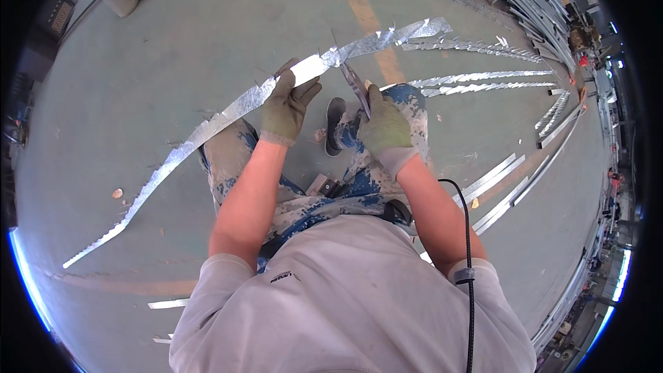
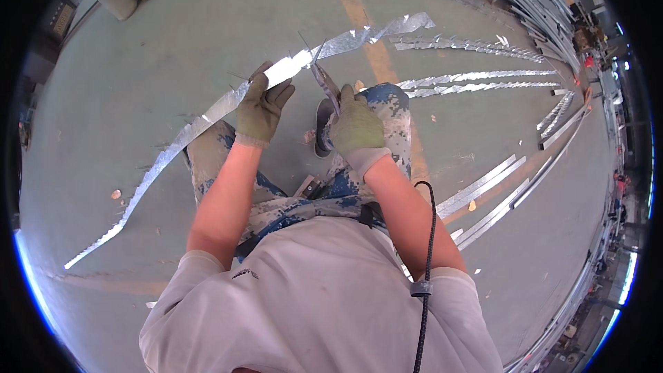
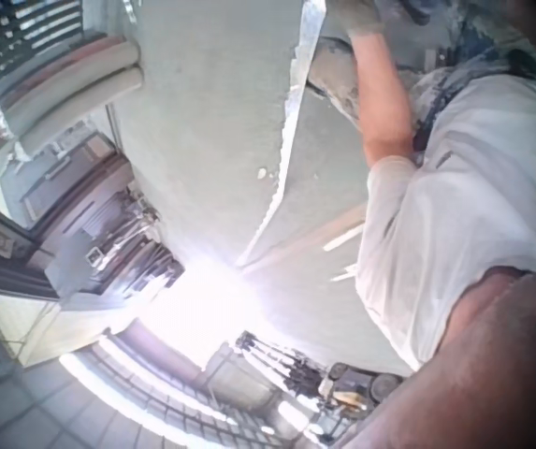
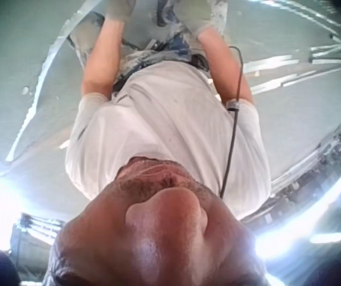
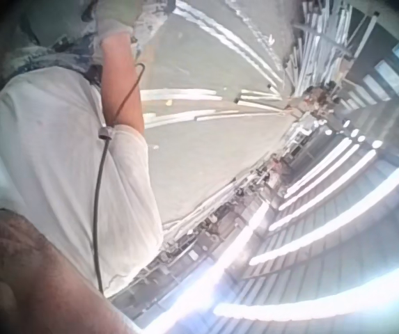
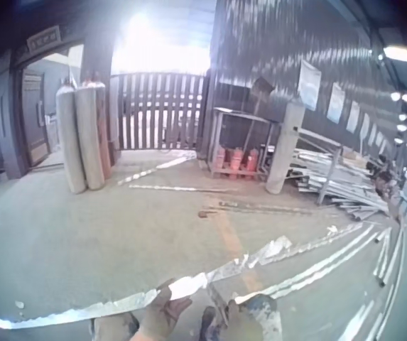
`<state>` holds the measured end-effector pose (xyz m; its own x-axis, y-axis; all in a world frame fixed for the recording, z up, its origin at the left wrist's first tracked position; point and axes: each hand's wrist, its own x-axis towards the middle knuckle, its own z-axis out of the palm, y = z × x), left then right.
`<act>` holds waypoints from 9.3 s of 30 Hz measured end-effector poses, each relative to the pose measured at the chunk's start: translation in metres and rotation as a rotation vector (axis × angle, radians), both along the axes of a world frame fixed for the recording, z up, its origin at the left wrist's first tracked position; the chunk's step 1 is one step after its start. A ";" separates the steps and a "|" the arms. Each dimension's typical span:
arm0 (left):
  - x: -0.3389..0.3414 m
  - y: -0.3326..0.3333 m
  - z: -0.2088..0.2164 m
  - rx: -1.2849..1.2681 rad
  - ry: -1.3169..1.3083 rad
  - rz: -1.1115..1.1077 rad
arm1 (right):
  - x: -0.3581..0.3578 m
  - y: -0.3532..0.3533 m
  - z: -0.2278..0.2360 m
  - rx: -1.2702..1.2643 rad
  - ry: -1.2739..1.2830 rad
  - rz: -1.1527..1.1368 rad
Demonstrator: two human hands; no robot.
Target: The person sits on the floor and uses tin snips to cut a long, silver metal strip into smaller pieces. They repeatedly position the snips and cut sections of the strip, accumulating cut pieces on the floor.
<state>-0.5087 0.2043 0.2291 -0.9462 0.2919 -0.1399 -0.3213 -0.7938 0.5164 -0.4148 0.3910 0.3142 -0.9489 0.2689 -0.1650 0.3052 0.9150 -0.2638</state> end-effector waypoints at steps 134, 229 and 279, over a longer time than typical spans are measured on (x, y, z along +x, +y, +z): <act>0.018 -0.049 0.020 0.398 -0.065 0.082 | 0.018 -0.097 0.012 -0.209 -0.031 0.299; 0.010 -0.046 0.025 0.385 -0.192 0.116 | 0.012 -0.092 0.020 -1.228 -0.382 -0.240; 0.005 -0.034 0.007 0.234 -0.372 0.253 | -0.030 -0.085 0.022 0.103 -0.313 0.048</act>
